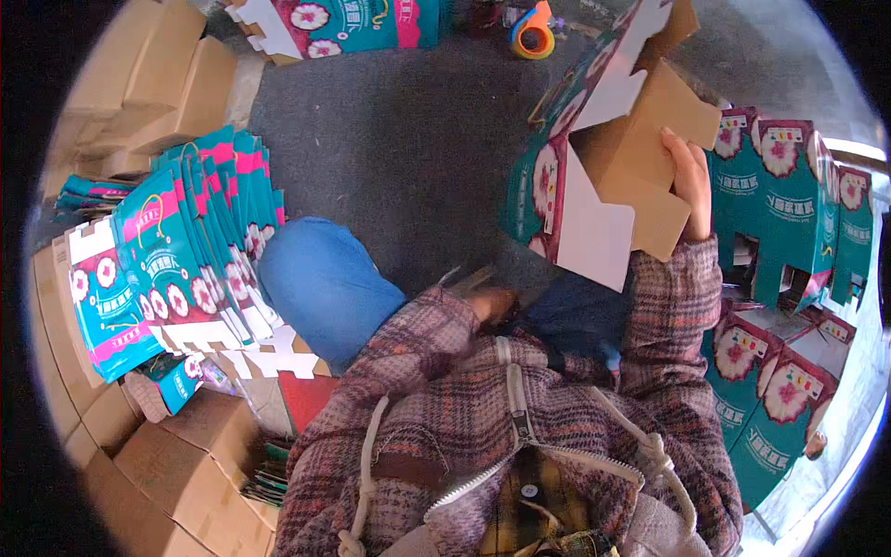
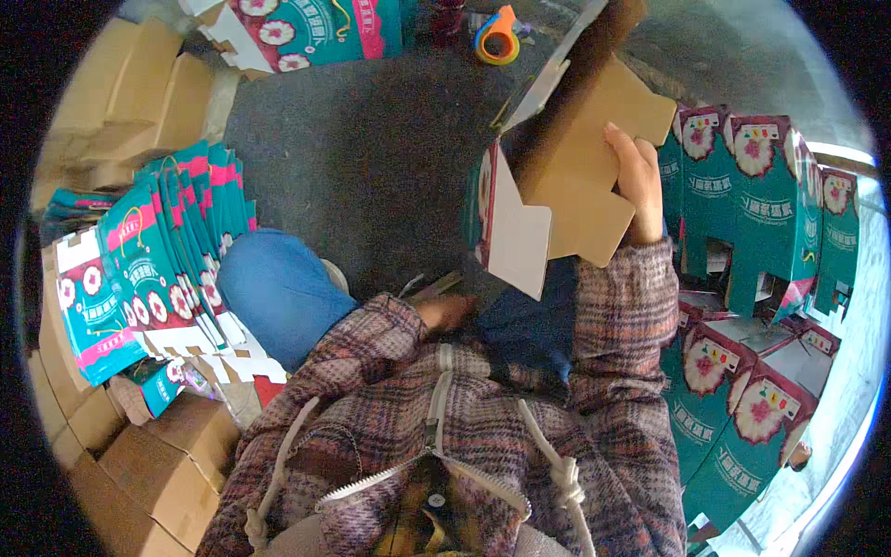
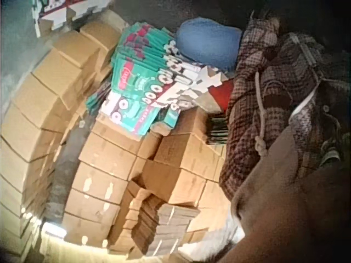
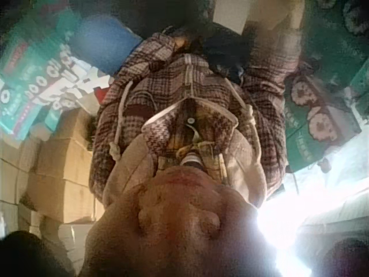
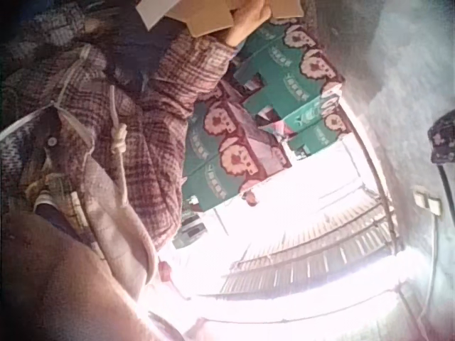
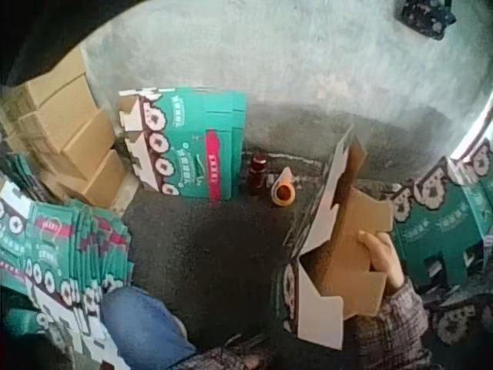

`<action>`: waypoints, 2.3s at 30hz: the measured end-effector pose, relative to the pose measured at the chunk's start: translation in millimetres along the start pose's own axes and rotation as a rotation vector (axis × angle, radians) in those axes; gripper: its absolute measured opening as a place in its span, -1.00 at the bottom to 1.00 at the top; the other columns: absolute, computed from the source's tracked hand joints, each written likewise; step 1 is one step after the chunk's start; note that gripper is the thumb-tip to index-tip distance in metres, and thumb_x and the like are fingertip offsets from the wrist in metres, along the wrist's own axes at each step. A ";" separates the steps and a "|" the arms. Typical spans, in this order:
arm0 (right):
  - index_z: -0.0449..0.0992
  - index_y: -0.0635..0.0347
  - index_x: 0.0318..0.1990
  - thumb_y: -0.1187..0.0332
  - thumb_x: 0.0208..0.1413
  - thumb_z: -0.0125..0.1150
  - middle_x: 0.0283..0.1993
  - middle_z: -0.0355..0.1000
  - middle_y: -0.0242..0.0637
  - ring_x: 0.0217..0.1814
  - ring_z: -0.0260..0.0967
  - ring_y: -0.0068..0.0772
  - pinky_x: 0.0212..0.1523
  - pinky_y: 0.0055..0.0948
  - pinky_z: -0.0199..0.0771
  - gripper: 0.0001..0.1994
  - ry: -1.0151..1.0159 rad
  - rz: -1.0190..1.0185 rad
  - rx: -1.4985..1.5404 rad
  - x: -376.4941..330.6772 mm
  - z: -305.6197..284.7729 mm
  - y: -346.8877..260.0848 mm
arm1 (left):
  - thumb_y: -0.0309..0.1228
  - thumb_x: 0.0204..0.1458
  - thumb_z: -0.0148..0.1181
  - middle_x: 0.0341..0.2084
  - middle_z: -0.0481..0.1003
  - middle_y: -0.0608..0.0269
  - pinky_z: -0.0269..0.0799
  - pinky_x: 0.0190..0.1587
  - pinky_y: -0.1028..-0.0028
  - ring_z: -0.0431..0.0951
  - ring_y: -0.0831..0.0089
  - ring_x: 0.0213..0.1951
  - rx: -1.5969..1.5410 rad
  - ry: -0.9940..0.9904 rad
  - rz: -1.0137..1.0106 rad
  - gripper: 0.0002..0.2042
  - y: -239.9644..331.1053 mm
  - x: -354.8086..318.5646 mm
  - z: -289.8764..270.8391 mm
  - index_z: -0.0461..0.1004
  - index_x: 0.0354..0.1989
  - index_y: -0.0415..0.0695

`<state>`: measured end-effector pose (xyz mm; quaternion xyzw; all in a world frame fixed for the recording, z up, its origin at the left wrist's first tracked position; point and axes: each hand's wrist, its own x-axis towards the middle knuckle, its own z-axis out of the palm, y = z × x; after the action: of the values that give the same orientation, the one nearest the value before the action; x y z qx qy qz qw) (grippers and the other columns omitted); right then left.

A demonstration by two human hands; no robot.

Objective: Folding and assembling cardboard fruit boxes in a packaging area.

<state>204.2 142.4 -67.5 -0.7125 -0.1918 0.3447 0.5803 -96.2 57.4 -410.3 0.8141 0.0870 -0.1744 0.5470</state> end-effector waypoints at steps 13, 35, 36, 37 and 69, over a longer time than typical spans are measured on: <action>0.47 0.32 -0.16 0.27 0.16 0.09 -0.27 0.43 -0.41 -0.29 0.31 -0.62 -0.31 -0.57 0.28 -0.74 0.027 0.140 -0.006 -53.2 -1.1 7.6 | -0.36 0.05 -0.05 -0.23 0.52 -0.10 0.44 -0.18 0.07 0.54 0.00 -0.19 0.267 -0.289 0.160 -0.75 109.9 -6.3 -23.9 0.48 -0.17 -0.15; 0.46 0.41 -0.25 0.23 0.22 0.00 -0.36 0.45 -0.37 -0.36 0.35 -0.58 -0.38 -0.48 0.33 -0.68 -0.375 -0.109 -0.099 -58.9 -33.8 91.9 | -0.13 -0.02 0.27 0.26 0.06 -0.22 0.13 0.24 0.16 0.14 0.09 0.27 -0.266 0.642 0.011 -0.10 209.7 -77.9 -217.2 -0.16 0.36 -0.27; 0.46 0.41 -0.23 0.24 0.23 -0.02 -0.35 0.45 -0.37 -0.35 0.35 -0.57 -0.35 -0.47 0.35 -0.68 -0.417 -0.108 -0.108 -57.0 -34.4 95.9 | -0.15 -0.02 0.27 0.26 0.04 -0.24 0.09 0.26 0.18 0.13 0.07 0.28 -0.094 0.668 0.046 -0.09 218.0 -62.9 -212.5 -0.19 0.36 -0.27; 0.45 0.41 -0.19 0.24 0.23 -0.02 -0.32 0.45 -0.36 -0.31 0.36 -0.56 -0.31 -0.47 0.37 -0.68 -0.396 -0.143 -0.103 -62.4 -31.3 90.4 | -0.18 0.02 0.20 0.25 0.05 -0.27 0.05 0.29 0.28 0.02 0.04 0.32 -0.032 0.788 0.076 -0.18 228.8 -48.1 -207.8 -0.11 0.32 -0.35; 0.41 0.41 -0.12 0.26 0.11 0.07 -0.45 0.40 -0.26 -0.45 0.34 -0.50 -0.44 -0.45 0.38 -0.66 -0.405 -0.091 -0.544 -34.7 20.7 47.3 | -0.05 -0.13 0.27 0.28 0.00 -0.16 -0.08 0.28 -0.01 -0.06 -0.09 0.32 0.669 0.661 -0.042 -0.33 215.6 -150.2 -182.7 0.28 0.21 0.05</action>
<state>159.6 121.5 -105.4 -0.7490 -0.4195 0.3893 0.3339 -128.9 149.8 -105.6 0.9557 0.2120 0.0648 0.1938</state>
